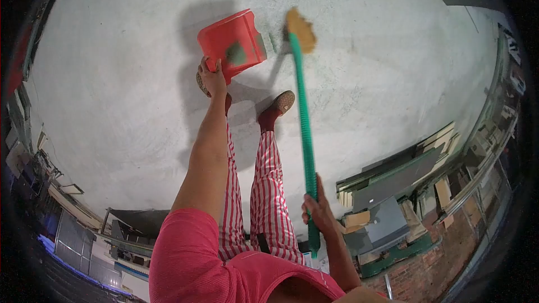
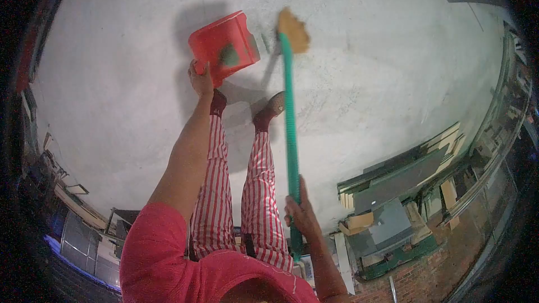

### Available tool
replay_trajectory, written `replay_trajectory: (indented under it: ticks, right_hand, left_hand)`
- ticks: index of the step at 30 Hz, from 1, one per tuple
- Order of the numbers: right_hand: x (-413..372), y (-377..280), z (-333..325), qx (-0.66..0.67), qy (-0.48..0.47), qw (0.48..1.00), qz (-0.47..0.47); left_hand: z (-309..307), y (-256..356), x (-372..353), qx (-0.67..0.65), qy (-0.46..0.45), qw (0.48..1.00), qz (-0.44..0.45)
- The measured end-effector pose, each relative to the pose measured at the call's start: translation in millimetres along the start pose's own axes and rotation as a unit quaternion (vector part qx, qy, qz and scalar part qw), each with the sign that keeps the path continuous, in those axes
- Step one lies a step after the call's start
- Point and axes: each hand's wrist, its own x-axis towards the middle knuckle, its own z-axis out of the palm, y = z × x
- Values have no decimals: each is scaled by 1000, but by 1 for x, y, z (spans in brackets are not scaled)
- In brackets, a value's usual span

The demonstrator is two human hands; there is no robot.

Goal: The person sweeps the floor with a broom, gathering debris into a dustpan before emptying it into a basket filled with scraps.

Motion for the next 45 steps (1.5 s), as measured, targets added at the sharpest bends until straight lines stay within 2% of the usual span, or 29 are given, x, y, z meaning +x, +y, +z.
replay_trajectory:
  ticks: [3,5,6,7,11,13,14,15,17,19,21,22,23,25,26,28,31,35,37,38,40,44,45]
  right_hand:
    - [-11,12,2,-19,-47,999,-20]
    - [-23,13,-3,-22,-121,992,-20]
    - [-38,4,-3,14,-133,990,34]
    - [-45,7,-5,14,-135,990,34]
    - [-66,14,-18,-2,-110,994,-13]
    - [-68,14,-25,56,-14,998,-1]
    - [-61,15,-30,69,-7,997,-30]
    - [-57,11,-30,68,-7,997,-30]
    - [-46,-3,-24,152,42,987,-23]
    - [-31,1,-23,156,33,987,-25]
    - [-22,4,-17,156,6,988,19]
    - [-17,4,-10,93,-10,993,67]
    - [-14,11,-1,33,-42,998,43]
    - [-19,7,15,-8,-109,993,43]
    - [-18,19,11,-5,-154,988,19]
    - [-29,22,14,12,-179,984,23]
    - [-58,20,14,41,-219,975,22]
    - [-106,32,-11,39,-98,994,3]
    - [-124,56,-34,96,-61,993,0]
    - [-133,58,-43,82,-47,996,-2]
    - [-146,78,-67,100,-18,994,-34]
    - [-194,73,-101,164,25,984,-67]
    - [-200,74,-110,173,19,982,-78]
  left_hand:
    - [2,-2,-1,-12,2,1000,-1]
    - [4,-4,3,-22,8,1000,11]
    - [4,-6,5,-16,5,1000,7]
    - [2,-6,6,-8,2,1000,1]
    - [-3,-5,10,6,-5,1000,1]
    - [-5,-6,10,-11,-12,1000,1]
    - [-5,-7,9,-11,-11,1000,0]
    - [-5,-7,8,7,-8,1000,5]
    - [-4,-9,7,25,-2,1000,11]
    - [-4,-12,5,14,30,999,23]
    - [-5,-17,4,15,26,999,22]
    - [-4,-18,2,14,22,999,22]
    - [-1,-20,1,14,20,999,21]
    - [-2,-19,1,1,38,999,22]
    - [-6,-15,1,3,37,999,23]
    - [-13,-3,3,-51,11,997,-52]
    - [-36,13,11,-50,17,994,-98]
    - [-72,24,16,-103,63,987,-102]
    - [-94,34,16,-65,85,989,-101]
    - [-104,38,16,-105,78,986,-107]
    - [-120,40,11,-102,98,987,-80]
    - [-222,164,-8,-44,146,986,-70]
    - [-246,191,-11,-36,122,986,-107]
